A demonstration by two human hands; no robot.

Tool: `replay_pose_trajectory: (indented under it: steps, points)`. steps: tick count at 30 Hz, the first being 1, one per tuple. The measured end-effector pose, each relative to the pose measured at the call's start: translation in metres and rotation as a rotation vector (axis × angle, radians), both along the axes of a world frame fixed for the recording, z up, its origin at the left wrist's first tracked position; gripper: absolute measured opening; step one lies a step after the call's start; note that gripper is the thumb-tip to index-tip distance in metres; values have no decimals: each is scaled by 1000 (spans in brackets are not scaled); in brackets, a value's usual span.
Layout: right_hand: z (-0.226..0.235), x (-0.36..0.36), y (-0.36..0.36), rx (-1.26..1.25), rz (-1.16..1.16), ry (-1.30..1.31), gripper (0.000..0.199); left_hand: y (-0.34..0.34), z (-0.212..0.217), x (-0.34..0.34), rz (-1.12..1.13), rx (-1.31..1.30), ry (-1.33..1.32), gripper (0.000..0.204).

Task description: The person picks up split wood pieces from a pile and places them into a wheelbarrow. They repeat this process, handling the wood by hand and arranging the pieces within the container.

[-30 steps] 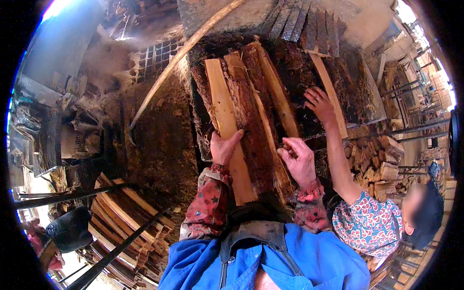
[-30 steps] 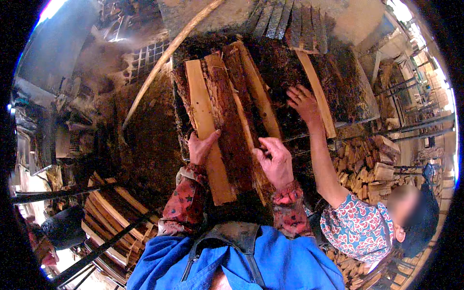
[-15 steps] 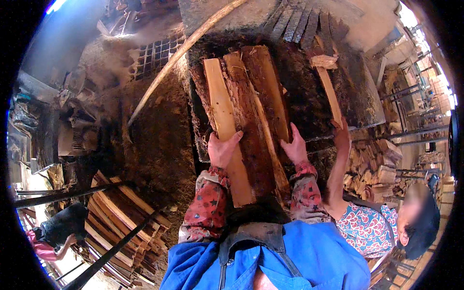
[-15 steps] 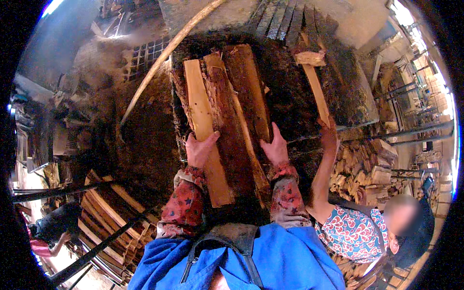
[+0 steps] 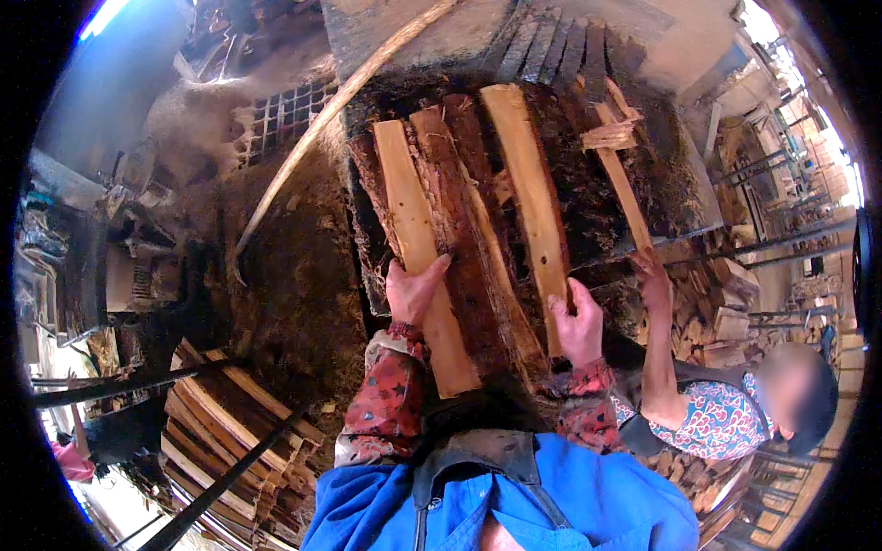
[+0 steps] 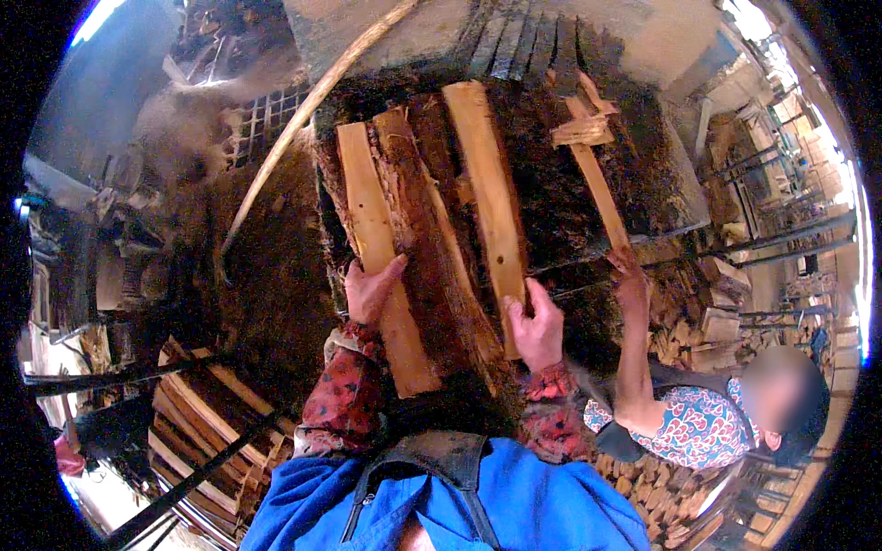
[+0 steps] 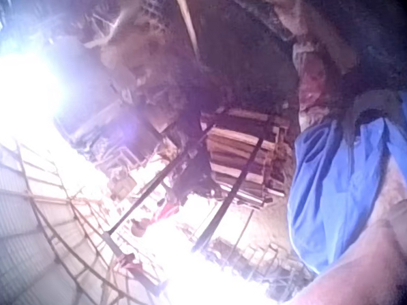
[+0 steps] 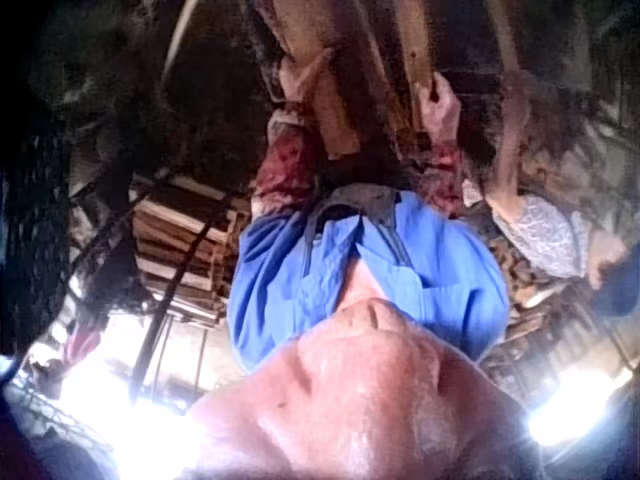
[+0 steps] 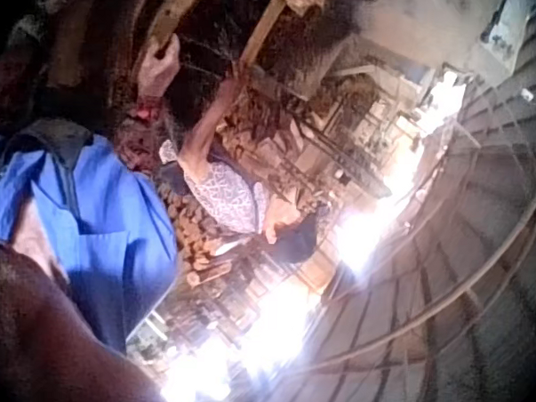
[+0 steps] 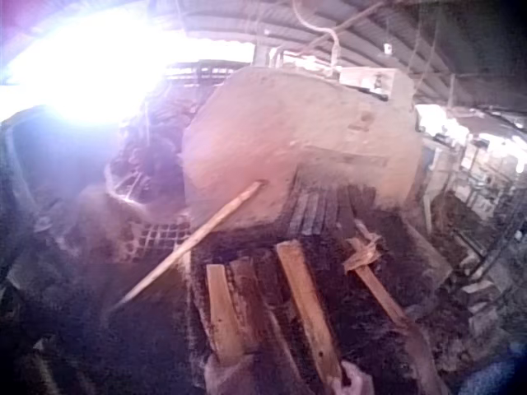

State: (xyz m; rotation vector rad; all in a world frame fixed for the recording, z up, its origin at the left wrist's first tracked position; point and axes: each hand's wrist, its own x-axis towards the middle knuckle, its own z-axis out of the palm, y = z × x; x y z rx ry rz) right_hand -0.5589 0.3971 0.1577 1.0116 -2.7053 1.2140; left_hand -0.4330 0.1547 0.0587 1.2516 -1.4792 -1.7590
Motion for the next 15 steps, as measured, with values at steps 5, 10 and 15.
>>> replay_pose_trajectory:
  steps: [5, 10, 15]
  points:
    - [11, 59, -30, -58, 72, -244, 40, -2, 10, 0, 46, 83, 33, 65]
    - [-19, 81, -46, 119, 206, -101, 46, 5, 32, 1, 53, 75, 98, 66]
    - [-9, 67, -48, 150, 399, -66, 41, 5, 31, 3, -42, 128, 266, 58]
